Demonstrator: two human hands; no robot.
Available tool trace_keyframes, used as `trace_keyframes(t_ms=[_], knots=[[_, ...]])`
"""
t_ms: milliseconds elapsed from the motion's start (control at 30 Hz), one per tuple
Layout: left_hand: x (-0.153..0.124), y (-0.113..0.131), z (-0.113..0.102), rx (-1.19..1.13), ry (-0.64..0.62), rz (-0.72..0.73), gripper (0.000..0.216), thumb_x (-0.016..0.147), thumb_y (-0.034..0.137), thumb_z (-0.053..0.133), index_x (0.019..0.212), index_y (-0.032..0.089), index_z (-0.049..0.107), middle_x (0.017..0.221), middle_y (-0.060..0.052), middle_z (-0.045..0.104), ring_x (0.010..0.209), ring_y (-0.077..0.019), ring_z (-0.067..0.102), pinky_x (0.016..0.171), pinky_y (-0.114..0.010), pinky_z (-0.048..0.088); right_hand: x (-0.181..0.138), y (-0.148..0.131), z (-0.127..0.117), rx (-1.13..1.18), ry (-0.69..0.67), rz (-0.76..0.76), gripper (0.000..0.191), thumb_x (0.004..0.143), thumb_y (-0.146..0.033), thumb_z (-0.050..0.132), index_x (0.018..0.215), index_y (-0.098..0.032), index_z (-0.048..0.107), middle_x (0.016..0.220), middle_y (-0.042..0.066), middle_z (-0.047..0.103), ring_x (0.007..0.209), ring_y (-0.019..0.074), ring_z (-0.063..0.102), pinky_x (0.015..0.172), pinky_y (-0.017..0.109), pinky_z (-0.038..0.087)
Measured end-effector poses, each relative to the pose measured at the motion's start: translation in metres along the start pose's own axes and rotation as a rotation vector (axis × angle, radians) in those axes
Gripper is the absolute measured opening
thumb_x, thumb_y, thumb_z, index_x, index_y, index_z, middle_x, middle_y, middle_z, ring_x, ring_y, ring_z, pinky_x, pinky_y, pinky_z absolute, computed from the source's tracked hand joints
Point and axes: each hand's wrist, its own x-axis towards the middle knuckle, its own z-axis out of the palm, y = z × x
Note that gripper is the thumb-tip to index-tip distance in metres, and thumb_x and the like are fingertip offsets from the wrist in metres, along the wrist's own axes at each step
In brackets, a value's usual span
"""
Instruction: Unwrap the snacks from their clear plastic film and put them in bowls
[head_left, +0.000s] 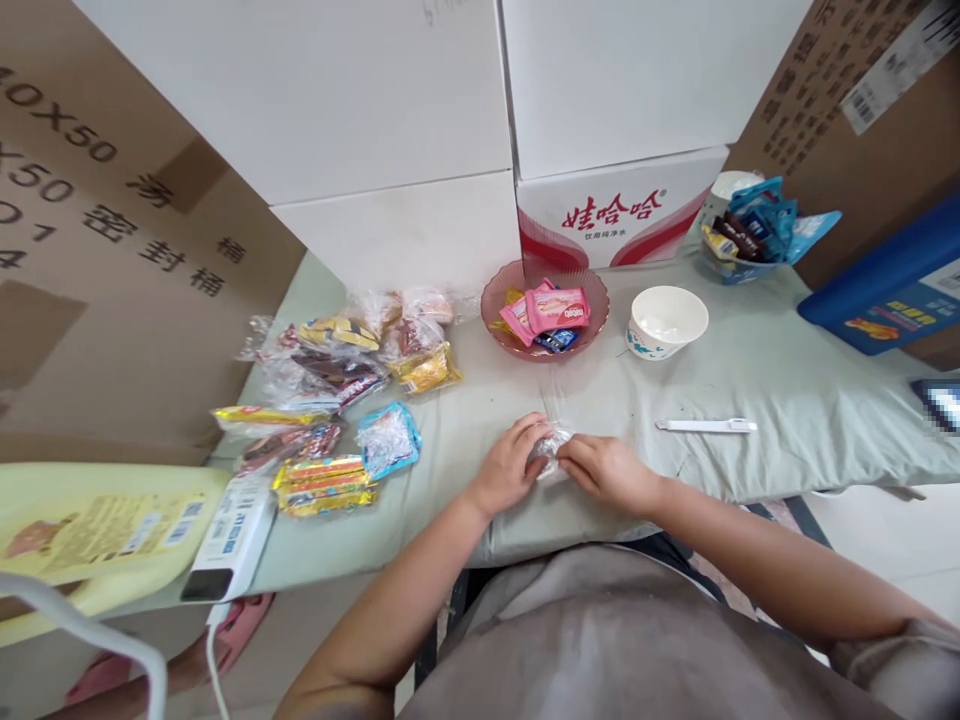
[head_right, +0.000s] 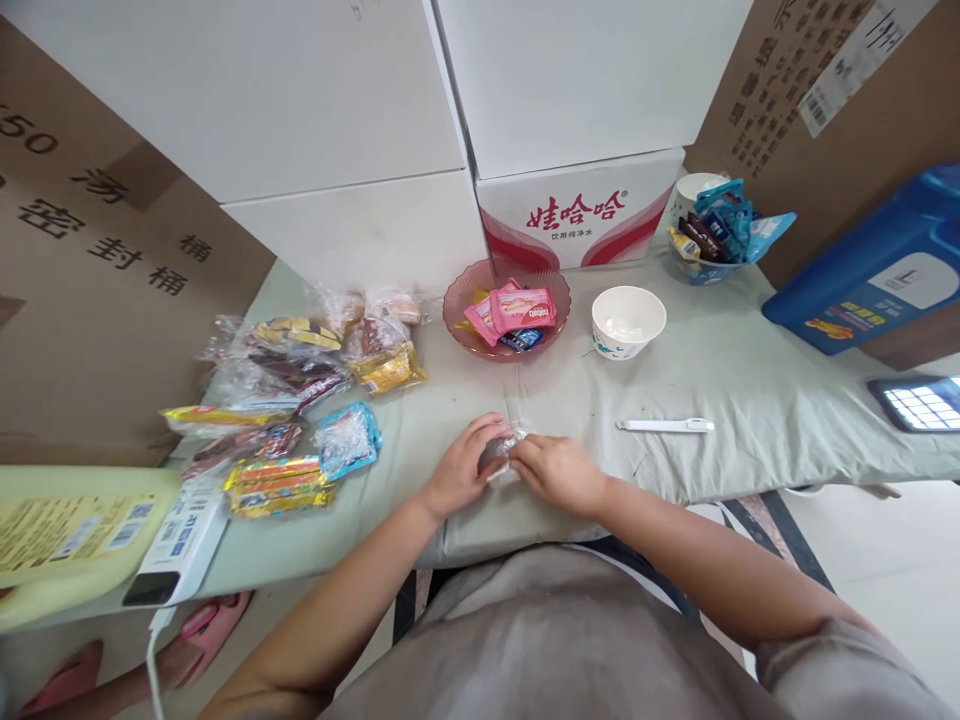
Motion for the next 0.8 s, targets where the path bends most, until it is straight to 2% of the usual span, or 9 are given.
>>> trace_keyframes(t_ms=[133,233,300,400,500,600,700,767,800], knots=[[0.0,-0.004,0.001,-0.065,0.015,-0.07,0.067,0.08,0.004,0.05,0.141,0.021,0.031,0.137,-0.015,0.048,0.131,-0.0244,0.046,0.106,-0.046,0.046,0.025,0.004,0.002,-0.066,0.001,0.339,0.024,0.099,-0.026,0.038,0.102,-0.018,0.06,0.095,0.006,0.068,0.083,0.0172,0.064,0.069,0.027,0.041],[0.001,-0.001,-0.001,-0.072,0.046,-0.103,0.068,0.079,0.001,0.046,0.142,0.021,0.03,0.136,-0.015,0.047,0.129,-0.0237,0.048,0.101,-0.043,0.05,0.036,0.005,0.007,-0.18,-0.062,0.445,0.023,0.098,-0.029,0.04,0.1,-0.018,0.061,0.093,0.006,0.069,0.078,0.0182,0.065,0.064,0.027,0.037],[0.001,0.002,-0.002,-0.021,0.101,-0.08,0.059,0.081,0.001,0.043,0.137,0.02,0.038,0.132,-0.015,0.05,0.125,-0.0229,0.051,0.098,-0.042,0.051,0.037,0.005,0.011,-0.229,-0.069,0.448,0.023,0.098,-0.029,0.04,0.099,-0.018,0.06,0.092,0.007,0.068,0.078,0.0182,0.064,0.063,0.027,0.035],[0.001,0.006,-0.004,0.147,0.173,0.069,0.035,0.085,0.008,0.048,0.117,0.02,0.055,0.118,-0.011,0.059,0.113,-0.0229,0.056,0.093,-0.041,0.05,0.035,0.002,0.018,-0.272,-0.045,0.44,0.025,0.099,-0.029,0.038,0.099,-0.017,0.06,0.092,0.008,0.068,0.079,0.0181,0.063,0.063,0.027,0.033],[0.004,0.01,-0.004,0.285,0.09,0.178,0.015,0.088,0.016,0.055,0.1,0.021,0.062,0.105,-0.006,0.066,0.109,-0.0235,0.058,0.092,-0.041,0.046,0.034,0.002,0.022,-0.296,-0.043,0.421,0.029,0.1,-0.029,0.034,0.098,-0.017,0.06,0.09,0.008,0.067,0.078,0.0183,0.063,0.061,0.028,0.032],[0.008,0.011,-0.003,0.318,-0.045,0.064,0.009,0.09,0.023,0.056,0.094,0.02,0.064,0.105,-0.006,0.068,0.11,-0.0242,0.059,0.093,-0.043,0.043,0.036,0.013,0.016,-0.324,-0.046,0.442,0.03,0.1,-0.032,0.035,0.1,-0.017,0.06,0.09,0.008,0.066,0.076,0.0192,0.061,0.06,0.029,0.032],[0.01,0.011,-0.003,0.296,-0.081,-0.032,0.009,0.089,0.025,0.057,0.093,0.02,0.064,0.108,-0.008,0.066,0.111,-0.0237,0.058,0.093,-0.042,0.042,0.036,0.031,0.0,-0.388,0.05,0.548,0.026,0.097,-0.03,0.04,0.1,-0.015,0.061,0.093,0.012,0.065,0.081,0.0224,0.059,0.066,0.031,0.037],[0.01,0.011,-0.003,0.275,-0.079,-0.051,0.01,0.088,0.025,0.058,0.095,0.019,0.063,0.11,-0.009,0.065,0.111,-0.0241,0.058,0.094,-0.042,0.042,0.033,0.037,-0.007,-0.382,0.153,0.477,0.024,0.096,-0.026,0.041,0.097,-0.014,0.062,0.096,0.013,0.064,0.089,0.0247,0.057,0.077,0.034,0.041],[0.009,0.01,-0.003,0.266,-0.073,-0.053,0.012,0.087,0.024,0.058,0.097,0.019,0.062,0.11,-0.009,0.064,0.111,-0.0247,0.057,0.094,-0.043,0.042,0.031,0.036,-0.007,-0.344,0.184,0.363,0.024,0.096,-0.025,0.042,0.097,-0.014,0.063,0.097,0.013,0.064,0.094,0.025,0.056,0.083,0.036,0.042]])
